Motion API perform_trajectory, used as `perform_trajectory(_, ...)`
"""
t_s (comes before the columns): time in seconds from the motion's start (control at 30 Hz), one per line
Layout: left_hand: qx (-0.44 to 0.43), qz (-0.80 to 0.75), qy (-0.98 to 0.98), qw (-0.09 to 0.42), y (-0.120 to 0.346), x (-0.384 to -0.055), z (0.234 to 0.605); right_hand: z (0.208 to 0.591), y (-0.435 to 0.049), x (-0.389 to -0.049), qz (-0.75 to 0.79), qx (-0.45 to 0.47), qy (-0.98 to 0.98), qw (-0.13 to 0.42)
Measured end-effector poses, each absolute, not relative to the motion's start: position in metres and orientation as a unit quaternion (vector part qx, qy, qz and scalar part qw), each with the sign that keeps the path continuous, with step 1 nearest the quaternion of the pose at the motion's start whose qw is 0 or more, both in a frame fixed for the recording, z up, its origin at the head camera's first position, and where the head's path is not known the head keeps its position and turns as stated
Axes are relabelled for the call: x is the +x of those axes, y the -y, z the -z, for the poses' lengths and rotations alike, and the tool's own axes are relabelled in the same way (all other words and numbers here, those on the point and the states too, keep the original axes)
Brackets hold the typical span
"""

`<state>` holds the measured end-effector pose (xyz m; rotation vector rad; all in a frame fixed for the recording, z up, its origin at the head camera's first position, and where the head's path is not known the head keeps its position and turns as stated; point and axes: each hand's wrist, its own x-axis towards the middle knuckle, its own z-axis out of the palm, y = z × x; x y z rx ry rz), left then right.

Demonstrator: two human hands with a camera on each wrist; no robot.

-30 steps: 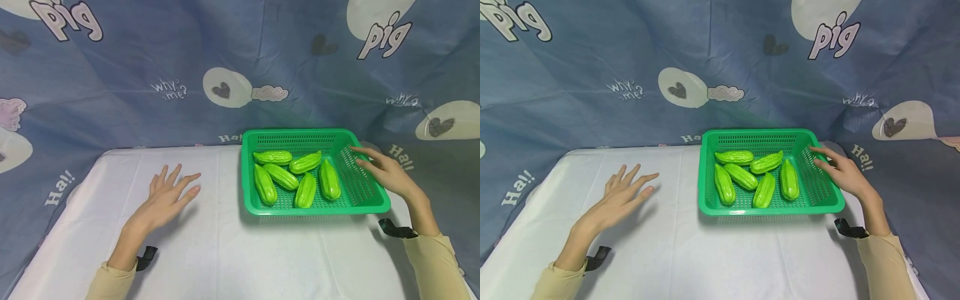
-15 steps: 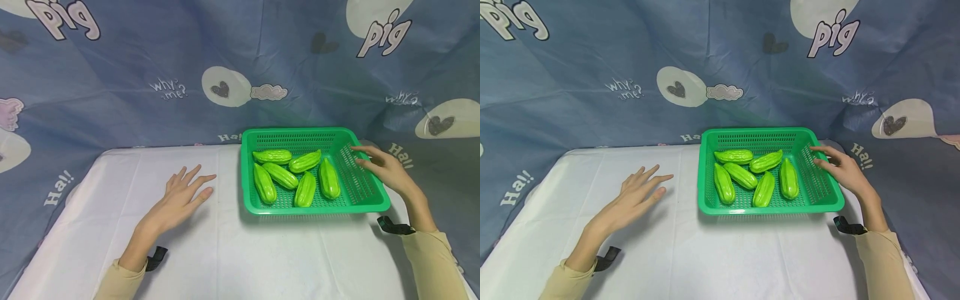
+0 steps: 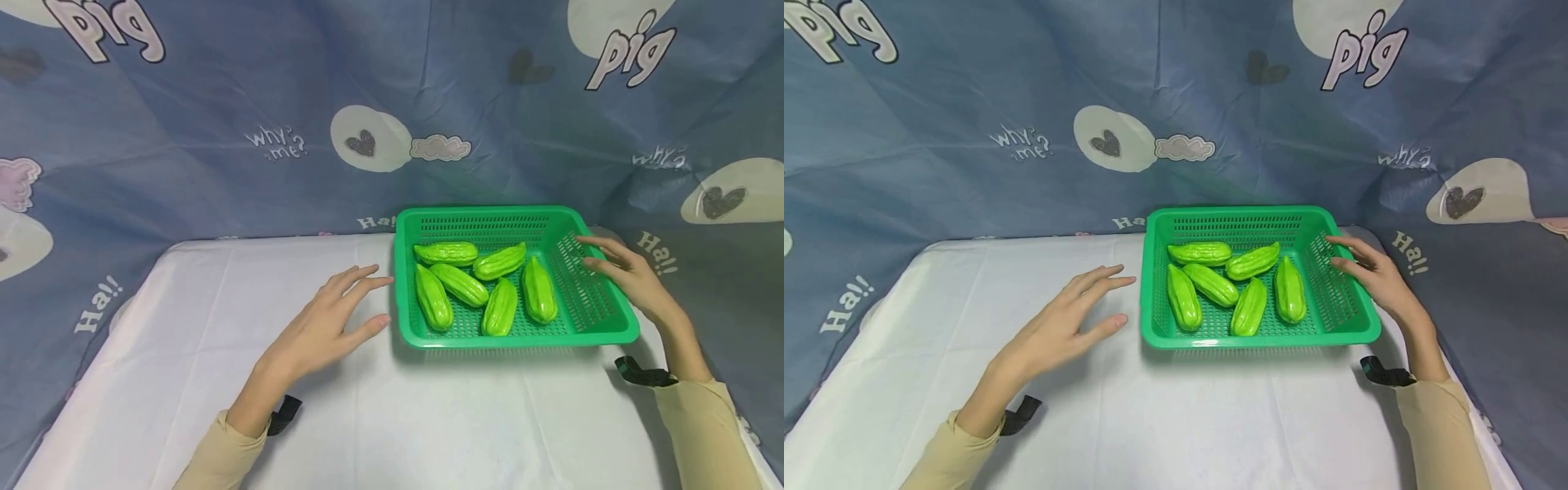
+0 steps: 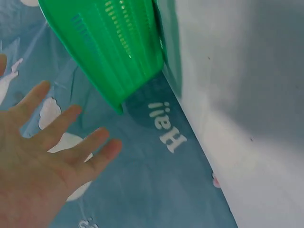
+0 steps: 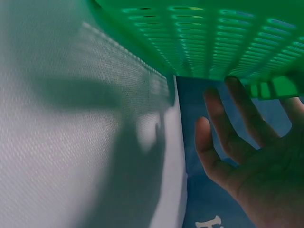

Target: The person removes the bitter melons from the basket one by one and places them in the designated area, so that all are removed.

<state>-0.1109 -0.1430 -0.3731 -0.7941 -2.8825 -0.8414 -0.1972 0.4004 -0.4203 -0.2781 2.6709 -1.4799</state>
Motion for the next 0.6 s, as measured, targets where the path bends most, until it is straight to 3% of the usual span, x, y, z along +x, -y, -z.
perform_trajectory(0.6,-0.325,0.242,0.903,0.144,0.087,-0.116,0.384,0.418,-0.395,-0.193,0.505,-0.075,-0.859,0.038)
